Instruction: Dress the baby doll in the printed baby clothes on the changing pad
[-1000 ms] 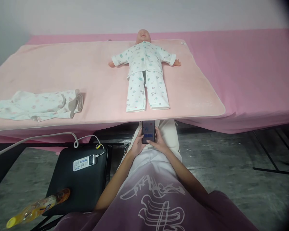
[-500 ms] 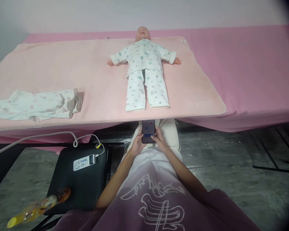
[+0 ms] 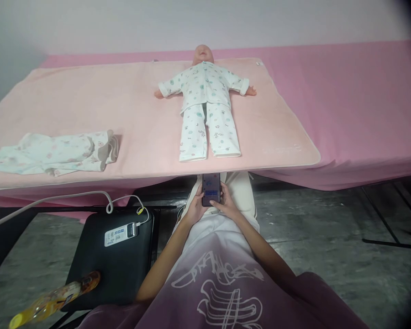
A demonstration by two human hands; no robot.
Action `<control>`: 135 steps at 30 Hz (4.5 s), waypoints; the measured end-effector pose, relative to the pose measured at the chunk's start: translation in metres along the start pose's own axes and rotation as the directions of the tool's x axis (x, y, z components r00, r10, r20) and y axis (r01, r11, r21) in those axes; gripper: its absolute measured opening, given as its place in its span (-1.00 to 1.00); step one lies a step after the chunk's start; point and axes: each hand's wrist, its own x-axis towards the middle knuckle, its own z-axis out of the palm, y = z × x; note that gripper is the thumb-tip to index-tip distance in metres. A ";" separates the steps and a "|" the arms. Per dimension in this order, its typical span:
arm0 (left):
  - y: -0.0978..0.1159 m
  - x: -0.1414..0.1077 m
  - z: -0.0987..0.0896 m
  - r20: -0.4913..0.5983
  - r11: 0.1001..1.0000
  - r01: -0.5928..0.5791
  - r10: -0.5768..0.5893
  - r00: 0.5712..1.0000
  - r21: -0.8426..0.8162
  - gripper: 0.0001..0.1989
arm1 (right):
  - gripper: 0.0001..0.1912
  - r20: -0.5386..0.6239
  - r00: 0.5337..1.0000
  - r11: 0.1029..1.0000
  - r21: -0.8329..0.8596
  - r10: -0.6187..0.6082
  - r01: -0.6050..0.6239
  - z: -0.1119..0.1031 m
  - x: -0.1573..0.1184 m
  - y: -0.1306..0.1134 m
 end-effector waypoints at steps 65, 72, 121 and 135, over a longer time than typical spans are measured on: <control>-0.006 0.003 0.001 -0.067 0.996 -0.031 0.037 0.997 0.089 -0.11 | -0.28 -0.041 0.997 0.990 0.133 0.062 -0.056 -0.009 0.001 -0.030; -0.007 0.003 0.006 -0.086 0.991 -0.066 0.077 0.993 0.120 -0.18 | -0.16 -0.035 0.999 0.998 0.068 0.001 0.001 -0.002 0.002 -0.022; -0.009 0.000 -0.004 -0.032 0.986 -0.028 0.033 0.999 0.163 0.06 | -0.17 -0.133 0.991 0.999 0.037 0.004 0.001 0.001 0.004 -0.009; -0.007 0.006 0.006 -0.099 0.990 -0.096 0.106 0.989 0.100 -0.25 | 0.13 -0.048 0.996 0.995 -0.074 -0.073 0.069 0.005 -0.004 -0.010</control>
